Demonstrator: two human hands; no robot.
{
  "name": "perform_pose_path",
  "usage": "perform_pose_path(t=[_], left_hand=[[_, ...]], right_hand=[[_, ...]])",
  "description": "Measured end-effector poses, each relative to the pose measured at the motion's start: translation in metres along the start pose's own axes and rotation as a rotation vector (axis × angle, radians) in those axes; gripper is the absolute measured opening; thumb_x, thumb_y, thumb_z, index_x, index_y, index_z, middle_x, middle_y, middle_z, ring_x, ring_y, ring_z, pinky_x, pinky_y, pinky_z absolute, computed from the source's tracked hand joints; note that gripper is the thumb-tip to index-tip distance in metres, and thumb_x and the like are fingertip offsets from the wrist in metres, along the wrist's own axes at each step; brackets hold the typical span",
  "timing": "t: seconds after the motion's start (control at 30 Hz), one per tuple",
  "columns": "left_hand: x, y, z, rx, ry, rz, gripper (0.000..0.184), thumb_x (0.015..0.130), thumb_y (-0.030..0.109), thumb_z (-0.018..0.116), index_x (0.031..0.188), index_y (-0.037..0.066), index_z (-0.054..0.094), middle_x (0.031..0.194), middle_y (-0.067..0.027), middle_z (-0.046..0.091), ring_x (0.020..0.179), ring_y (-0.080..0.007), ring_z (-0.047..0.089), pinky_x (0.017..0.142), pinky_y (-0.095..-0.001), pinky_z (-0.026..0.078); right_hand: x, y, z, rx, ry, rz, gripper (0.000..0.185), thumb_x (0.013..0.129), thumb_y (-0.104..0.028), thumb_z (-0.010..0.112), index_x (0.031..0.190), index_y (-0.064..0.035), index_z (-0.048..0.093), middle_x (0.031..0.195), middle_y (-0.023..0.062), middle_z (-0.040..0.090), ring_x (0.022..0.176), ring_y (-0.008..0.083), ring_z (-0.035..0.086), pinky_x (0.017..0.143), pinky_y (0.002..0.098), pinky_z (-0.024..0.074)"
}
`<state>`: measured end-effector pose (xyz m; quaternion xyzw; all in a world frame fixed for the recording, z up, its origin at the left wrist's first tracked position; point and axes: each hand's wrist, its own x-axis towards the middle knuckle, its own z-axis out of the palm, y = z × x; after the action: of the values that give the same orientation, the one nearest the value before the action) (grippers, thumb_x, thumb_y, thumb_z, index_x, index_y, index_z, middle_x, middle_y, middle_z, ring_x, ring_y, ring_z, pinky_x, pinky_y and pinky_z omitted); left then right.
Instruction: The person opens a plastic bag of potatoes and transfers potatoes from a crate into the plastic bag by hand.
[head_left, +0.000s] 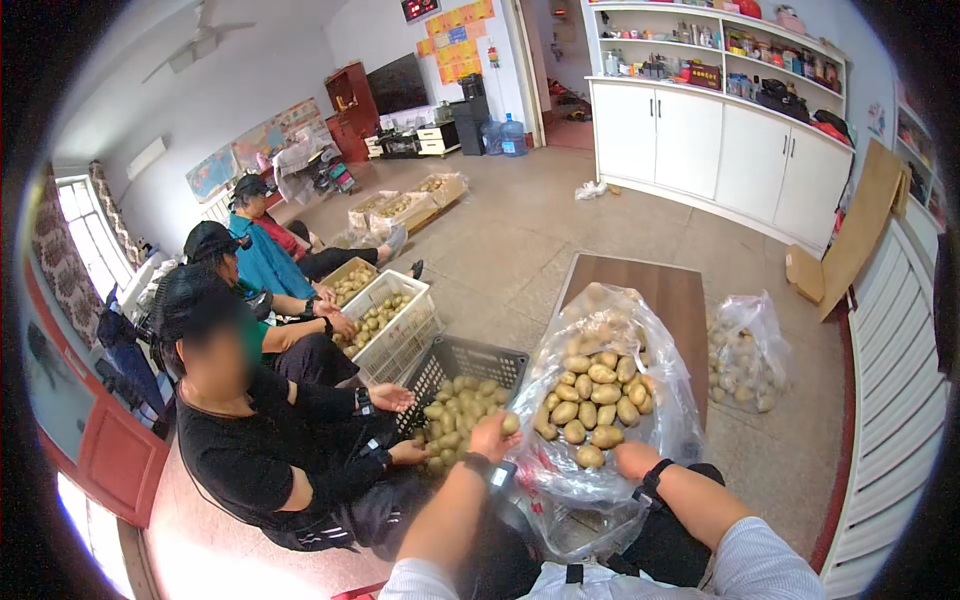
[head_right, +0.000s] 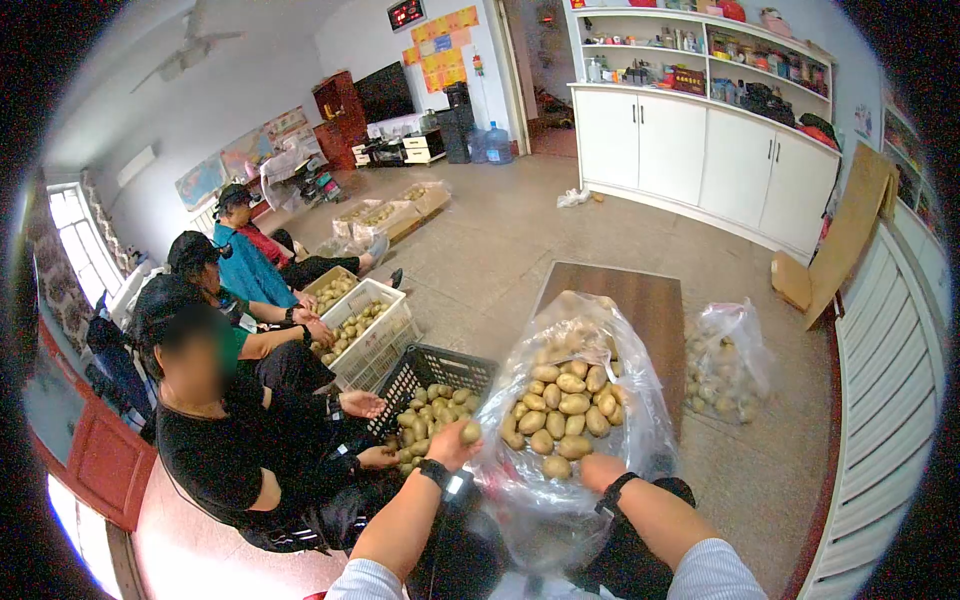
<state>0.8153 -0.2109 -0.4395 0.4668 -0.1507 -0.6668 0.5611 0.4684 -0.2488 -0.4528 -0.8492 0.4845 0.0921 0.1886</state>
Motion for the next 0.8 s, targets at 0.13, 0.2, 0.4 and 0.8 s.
perform_pose_path(t=[0.13,0.2,0.4,0.8], left_hand=[[0.017,-0.002,-0.056,1.535,0.185,0.658,0.040,0.089,0.029,0.061,0.118,0.002,0.055,0.110,-0.0175,0.061,0.098,-0.0363,0.062,0.081,-0.0446,0.053],[0.081,-0.033,-0.127,1.091,0.195,0.712,0.058,0.077,0.044,0.074,0.115,0.002,0.060,0.100,-0.0223,0.066,0.097,-0.0394,0.062,0.086,-0.0456,0.049],[0.125,-0.039,-0.197,1.258,0.175,0.592,0.061,0.077,0.047,0.073,0.112,-0.001,0.060,0.099,-0.0236,0.066,0.097,-0.0390,0.062,0.086,-0.0449,0.049],[0.070,-0.013,-0.149,1.151,0.278,0.486,0.043,0.082,0.026,0.072,0.112,-0.002,0.060,0.105,-0.0205,0.065,0.095,-0.0313,0.065,0.078,-0.0417,0.056]], right_hand=[[-0.003,0.007,0.011,-0.136,-0.086,0.112,0.027,0.086,-0.019,0.053,0.104,-0.0091,0.071,0.105,0.0139,0.070,0.099,0.0328,0.067,0.082,0.0465,0.0526],[-0.007,0.003,0.011,-0.150,-0.110,0.140,0.028,0.084,-0.019,0.054,0.103,-0.0092,0.072,0.107,0.0131,0.070,0.100,0.0324,0.067,0.083,0.0466,0.0520],[-0.006,-0.009,-0.002,-0.296,-0.289,0.202,0.032,0.084,-0.022,0.056,0.111,-0.0124,0.071,0.117,0.0079,0.068,0.109,0.0276,0.065,0.087,0.0469,0.0490],[-0.006,-0.004,0.010,-0.262,-0.296,0.251,0.036,0.084,-0.025,0.055,0.115,-0.0123,0.069,0.121,0.0087,0.066,0.112,0.0273,0.063,0.091,0.0462,0.0488]])
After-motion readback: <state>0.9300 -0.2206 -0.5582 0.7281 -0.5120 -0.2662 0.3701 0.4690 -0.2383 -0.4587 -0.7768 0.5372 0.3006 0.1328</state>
